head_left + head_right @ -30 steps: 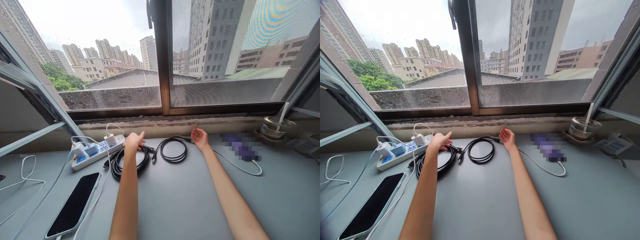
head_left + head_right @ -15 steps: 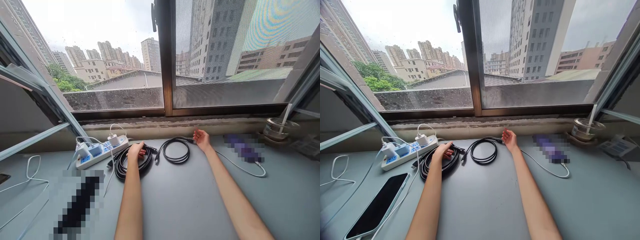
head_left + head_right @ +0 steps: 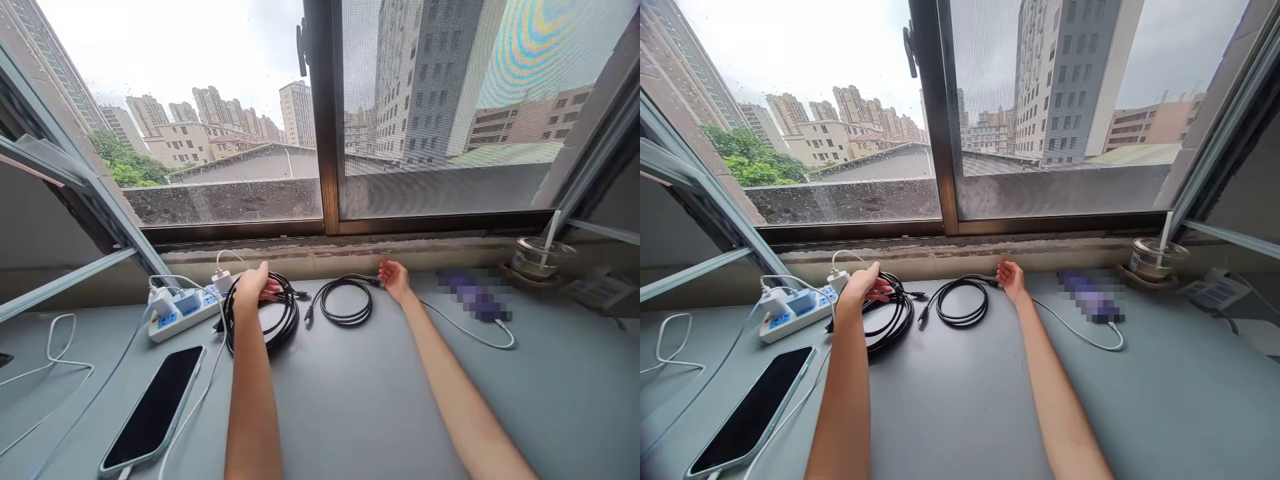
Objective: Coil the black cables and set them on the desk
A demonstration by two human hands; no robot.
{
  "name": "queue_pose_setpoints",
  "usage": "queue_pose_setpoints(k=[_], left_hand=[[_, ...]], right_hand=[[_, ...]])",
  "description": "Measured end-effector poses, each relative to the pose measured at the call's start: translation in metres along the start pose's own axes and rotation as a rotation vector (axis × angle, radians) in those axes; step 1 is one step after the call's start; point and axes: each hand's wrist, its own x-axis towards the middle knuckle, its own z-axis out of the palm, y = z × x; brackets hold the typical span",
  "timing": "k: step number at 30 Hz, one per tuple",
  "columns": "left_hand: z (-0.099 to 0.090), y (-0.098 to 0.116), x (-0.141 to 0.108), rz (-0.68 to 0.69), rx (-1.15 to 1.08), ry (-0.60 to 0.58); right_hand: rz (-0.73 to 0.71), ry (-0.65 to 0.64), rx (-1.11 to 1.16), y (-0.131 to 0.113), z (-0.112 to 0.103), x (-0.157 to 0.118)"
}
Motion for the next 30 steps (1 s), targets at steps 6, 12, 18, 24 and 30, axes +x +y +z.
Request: queue_pose_setpoints(k=[6, 12, 18, 24, 30], left_hand=[[-0.047, 0.036, -0.061, 0.018, -0.202, 0.161], [-0.046, 0.069, -0.112, 0.357, -0.586, 0.250], [-0.007, 0.091, -0.118, 0.399, -0.833, 0.014], [0.019, 0.100, -0.122, 0.463, -0.844, -0.247], [0.041, 0.100, -0.124, 0.597, -0.754, -0.251]], right_hand=[[-0.016, -0.013, -0.045, 0.004, -0.003, 0.003], [-0.041, -0.013, -0.112, 0.004, -0.004, 0.004], [-0.113, 0.034, -0.254, 0.001, 0.009, -0.009], [-0.355, -0.055, -0.496, -0.025, 0.064, -0.035], [-0.488, -0.281, -0.738, -0.044, 0.121, -0.094]])
